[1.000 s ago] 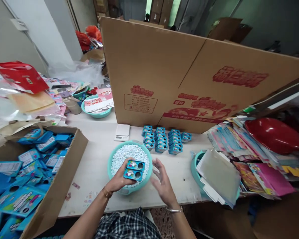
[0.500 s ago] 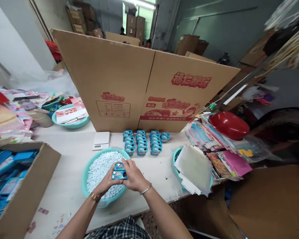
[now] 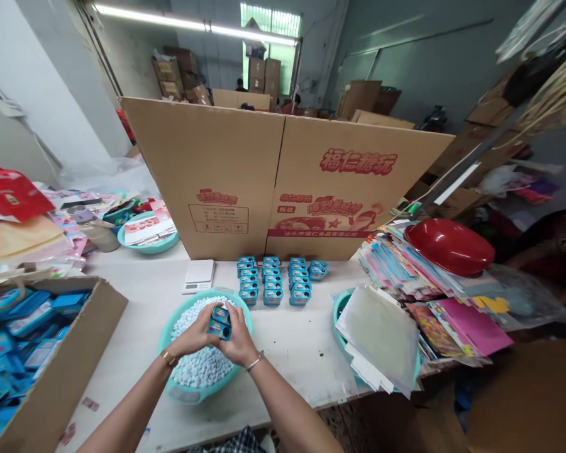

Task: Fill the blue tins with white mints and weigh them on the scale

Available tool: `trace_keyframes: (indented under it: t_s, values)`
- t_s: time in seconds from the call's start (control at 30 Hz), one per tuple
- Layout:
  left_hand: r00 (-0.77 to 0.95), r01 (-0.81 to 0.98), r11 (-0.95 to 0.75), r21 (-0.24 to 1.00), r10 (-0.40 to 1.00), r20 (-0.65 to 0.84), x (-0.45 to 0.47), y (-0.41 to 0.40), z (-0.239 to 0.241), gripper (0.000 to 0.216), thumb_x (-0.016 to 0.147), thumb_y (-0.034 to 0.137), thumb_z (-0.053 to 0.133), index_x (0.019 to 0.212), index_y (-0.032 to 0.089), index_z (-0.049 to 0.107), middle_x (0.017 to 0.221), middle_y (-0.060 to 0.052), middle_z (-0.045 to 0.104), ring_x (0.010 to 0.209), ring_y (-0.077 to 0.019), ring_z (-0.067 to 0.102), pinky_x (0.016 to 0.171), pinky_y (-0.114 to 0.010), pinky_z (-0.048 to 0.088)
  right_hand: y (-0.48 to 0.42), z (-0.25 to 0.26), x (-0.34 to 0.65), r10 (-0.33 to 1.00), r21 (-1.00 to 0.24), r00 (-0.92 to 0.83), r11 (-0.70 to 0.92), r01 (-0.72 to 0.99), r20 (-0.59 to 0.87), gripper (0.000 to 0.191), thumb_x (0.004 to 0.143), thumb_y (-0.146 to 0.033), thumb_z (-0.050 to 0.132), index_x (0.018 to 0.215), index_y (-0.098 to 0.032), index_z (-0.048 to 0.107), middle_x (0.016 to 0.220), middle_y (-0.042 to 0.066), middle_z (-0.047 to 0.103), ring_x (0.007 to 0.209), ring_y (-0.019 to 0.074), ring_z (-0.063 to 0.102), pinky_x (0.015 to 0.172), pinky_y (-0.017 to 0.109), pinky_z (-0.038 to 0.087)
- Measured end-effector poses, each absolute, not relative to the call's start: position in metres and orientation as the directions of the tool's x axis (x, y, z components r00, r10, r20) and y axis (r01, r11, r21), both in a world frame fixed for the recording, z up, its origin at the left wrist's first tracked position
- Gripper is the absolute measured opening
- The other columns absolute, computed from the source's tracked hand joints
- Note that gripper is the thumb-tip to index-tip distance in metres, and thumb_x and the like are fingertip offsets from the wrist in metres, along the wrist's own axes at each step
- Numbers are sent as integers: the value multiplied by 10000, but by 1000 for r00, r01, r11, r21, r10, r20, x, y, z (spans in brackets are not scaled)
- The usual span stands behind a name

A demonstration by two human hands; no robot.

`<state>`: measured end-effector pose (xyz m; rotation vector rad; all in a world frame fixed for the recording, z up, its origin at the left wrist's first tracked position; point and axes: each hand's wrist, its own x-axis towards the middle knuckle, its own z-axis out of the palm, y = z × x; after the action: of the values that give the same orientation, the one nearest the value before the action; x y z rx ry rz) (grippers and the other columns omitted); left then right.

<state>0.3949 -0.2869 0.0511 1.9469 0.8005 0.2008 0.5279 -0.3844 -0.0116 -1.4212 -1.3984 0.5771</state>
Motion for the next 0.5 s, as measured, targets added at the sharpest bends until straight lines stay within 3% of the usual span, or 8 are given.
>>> trace_keyframes:
  t_s: [0.13, 0.23, 0.37, 0.5]
  values:
    - [733, 381, -186, 906, 657, -174, 394, -298, 40, 886, 615, 188, 660, 1438, 199, 329, 1546, -156, 337, 1438, -310, 328, 1205, -507, 238, -388, -3, 542, 963, -819, 103, 154, 553, 250, 1058, 688, -320, 777, 1536, -196, 157, 1368, 154, 405, 1273, 308, 424, 1098, 460, 387]
    - [616, 383, -64, 922, 762, -203, 399, -309, 28, 944, 668, 352, 717, 1484, 210, 264, 1563, -180, 320, 1459, -334, 303, 1188, -535, 269, -400, 5, 575, 987, -730, 28, 97, 676, 156, 1065, 669, -265, 754, 1540, -187, 145, 1345, 149, 399, 1246, 312, 410, 1076, 452, 395]
    - [445, 400, 155, 903, 829, -339, 394, -319, 17, 924, 685, 553, 697, 1450, 178, 340, 1480, -218, 453, 1382, -363, 435, 1100, -529, 418, -425, 13, 650, 994, -598, 89, -37, 800, 58, 911, 673, -202, 714, 1478, -192, 289, 1288, 129, 406, 1202, 292, 403, 1025, 419, 411]
    - [303, 396, 297, 869, 851, -429, 368, -326, 5, 862, 627, 663, 694, 1323, 195, 496, 1352, -181, 602, 1291, -374, 540, 1069, -514, 472, -447, 21, 744, 973, -462, 232, -206, 863, -1, 759, 697, -174, 687, 1392, -203, 384, 1276, 108, 416, 1177, 267, 408, 1008, 386, 392]
